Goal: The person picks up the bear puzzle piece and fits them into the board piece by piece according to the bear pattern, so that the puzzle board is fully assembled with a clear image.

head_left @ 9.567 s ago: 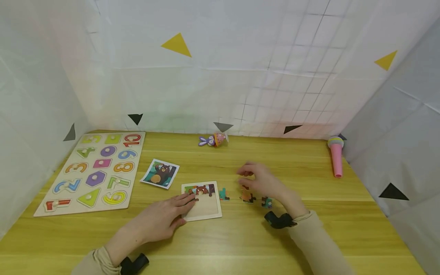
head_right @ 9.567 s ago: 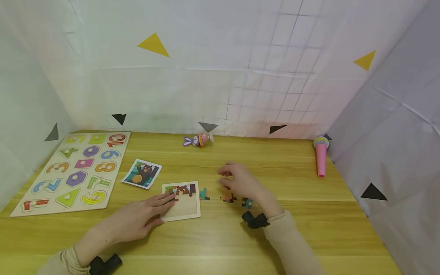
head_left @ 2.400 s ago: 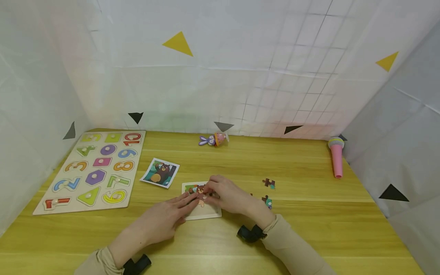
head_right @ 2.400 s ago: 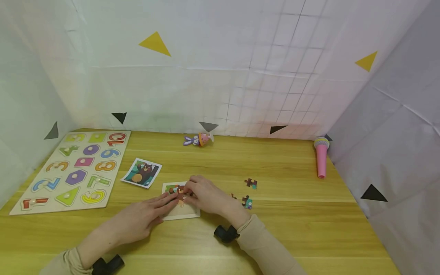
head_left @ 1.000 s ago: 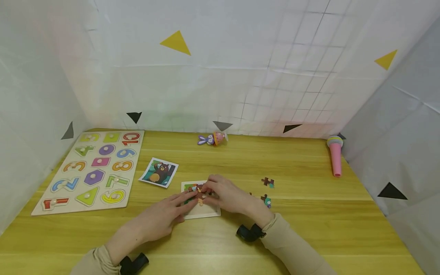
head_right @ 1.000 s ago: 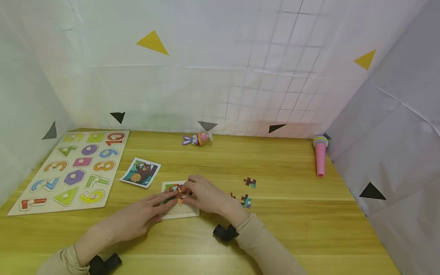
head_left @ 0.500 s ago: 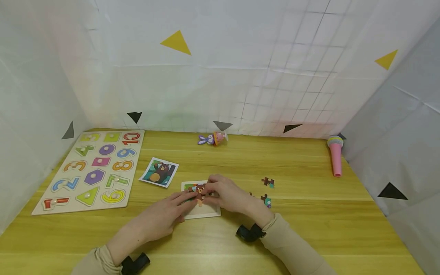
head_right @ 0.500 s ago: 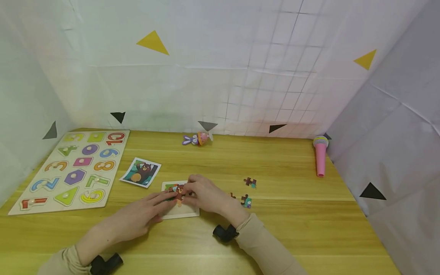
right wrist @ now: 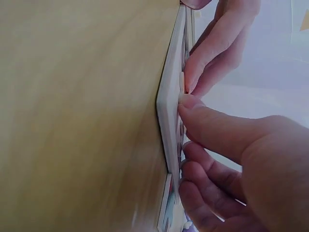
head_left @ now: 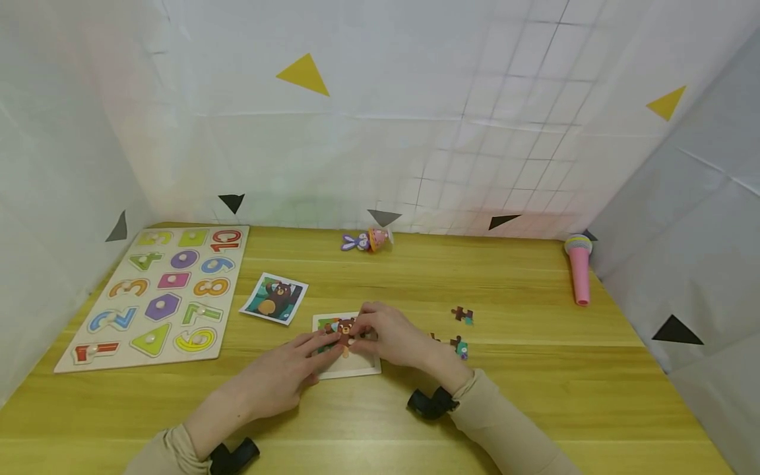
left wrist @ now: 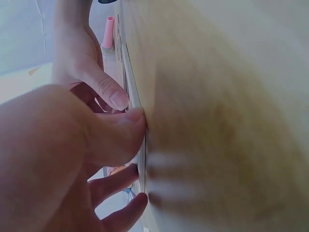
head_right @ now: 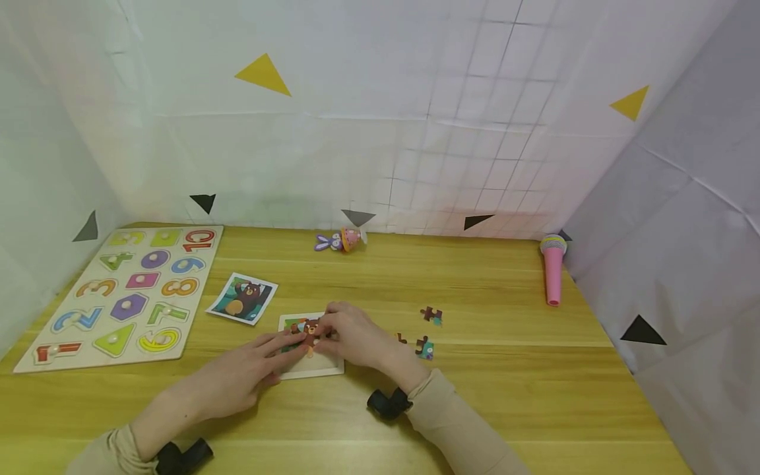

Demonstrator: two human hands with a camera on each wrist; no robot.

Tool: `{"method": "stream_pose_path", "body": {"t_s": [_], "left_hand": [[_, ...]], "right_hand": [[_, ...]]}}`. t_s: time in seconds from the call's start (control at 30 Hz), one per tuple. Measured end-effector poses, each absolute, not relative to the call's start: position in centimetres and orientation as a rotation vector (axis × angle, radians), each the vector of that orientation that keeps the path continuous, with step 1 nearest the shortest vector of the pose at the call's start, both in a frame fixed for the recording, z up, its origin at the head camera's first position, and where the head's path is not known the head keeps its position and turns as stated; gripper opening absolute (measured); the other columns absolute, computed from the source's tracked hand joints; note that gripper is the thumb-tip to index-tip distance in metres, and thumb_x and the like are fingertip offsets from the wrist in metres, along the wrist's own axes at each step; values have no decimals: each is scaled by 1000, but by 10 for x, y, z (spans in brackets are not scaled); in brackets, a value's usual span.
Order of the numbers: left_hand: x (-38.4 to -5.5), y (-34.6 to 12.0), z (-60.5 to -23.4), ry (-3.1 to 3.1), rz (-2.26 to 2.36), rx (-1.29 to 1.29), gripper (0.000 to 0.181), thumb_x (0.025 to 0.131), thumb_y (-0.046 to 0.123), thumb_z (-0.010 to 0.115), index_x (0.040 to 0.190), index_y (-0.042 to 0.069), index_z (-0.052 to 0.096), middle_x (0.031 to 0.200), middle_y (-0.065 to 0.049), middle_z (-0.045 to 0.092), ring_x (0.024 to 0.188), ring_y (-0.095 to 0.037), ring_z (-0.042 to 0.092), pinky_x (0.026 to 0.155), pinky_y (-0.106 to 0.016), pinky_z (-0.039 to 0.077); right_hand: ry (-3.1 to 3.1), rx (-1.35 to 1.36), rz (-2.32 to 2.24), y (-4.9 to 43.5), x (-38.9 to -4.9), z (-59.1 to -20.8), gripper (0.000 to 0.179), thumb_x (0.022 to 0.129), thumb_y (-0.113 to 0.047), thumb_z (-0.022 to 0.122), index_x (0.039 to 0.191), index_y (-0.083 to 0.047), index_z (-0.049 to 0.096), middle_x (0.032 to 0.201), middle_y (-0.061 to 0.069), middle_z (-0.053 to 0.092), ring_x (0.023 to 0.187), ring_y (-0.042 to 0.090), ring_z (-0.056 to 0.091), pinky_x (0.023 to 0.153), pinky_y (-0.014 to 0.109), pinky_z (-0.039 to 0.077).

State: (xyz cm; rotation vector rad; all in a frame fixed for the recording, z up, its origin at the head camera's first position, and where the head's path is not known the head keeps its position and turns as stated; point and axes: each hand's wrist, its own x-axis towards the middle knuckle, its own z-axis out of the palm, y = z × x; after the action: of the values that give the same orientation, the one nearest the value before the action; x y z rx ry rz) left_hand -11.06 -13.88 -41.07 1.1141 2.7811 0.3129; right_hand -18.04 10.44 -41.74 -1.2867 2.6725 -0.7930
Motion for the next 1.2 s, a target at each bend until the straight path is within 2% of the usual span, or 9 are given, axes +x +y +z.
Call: {"method": "stream_pose_path", "body": {"t_s": [0.23, 0.37, 0.7, 1.0, 1.2], "left_hand": [[-111, -135, -408, 2779, 324, 1147, 57, 96, 9, 59, 151, 14, 46, 162, -4, 33, 148, -29, 33, 113, -47, 40], [-113, -131, -408, 2759, 358, 1109, 56, 93, 6, 59, 148, 11, 49, 162, -2, 35, 148, -27, 34, 112, -47, 42], [-114, -128, -410, 2736, 331, 1077, 64, 91, 4, 57, 153, 17, 43, 160, -4, 37, 144, -31, 39, 108, -48, 45], [-114, -127, -409, 2722, 325, 1048, 67, 92, 3, 57, 155, 19, 40, 162, -2, 33, 146, -32, 35, 109, -49, 44], [-114, -126, -409, 2721, 305, 1045, 66, 94, 4, 56, 155, 20, 40, 162, -2, 33, 145, -31, 37, 109, -48, 44]], "right_hand": [[2637, -1280, -789, 108, -180, -412, 15, 91, -20, 75, 104, -13, 76, 98, 1, 64, 79, 16, 59, 67, 20, 46], [2602, -1251, -790, 113, -180, -410, 21, 91, -19, 75, 112, -14, 75, 103, 0, 65, 85, 16, 60, 74, 25, 49], [2552, -1270, -881, 128, -180, -407, 23, 91, -15, 74, 114, -13, 73, 106, 0, 68, 87, 18, 62, 76, 26, 51], [2566, -1070, -974, 151, -178, -402, 28, 93, -15, 72, 119, -9, 70, 116, 2, 68, 108, 20, 64, 95, 41, 53], [2683, -990, -982, 184, -181, -397, 32, 92, -15, 73, 123, -6, 69, 122, 5, 68, 110, 24, 63, 96, 47, 52]]}}
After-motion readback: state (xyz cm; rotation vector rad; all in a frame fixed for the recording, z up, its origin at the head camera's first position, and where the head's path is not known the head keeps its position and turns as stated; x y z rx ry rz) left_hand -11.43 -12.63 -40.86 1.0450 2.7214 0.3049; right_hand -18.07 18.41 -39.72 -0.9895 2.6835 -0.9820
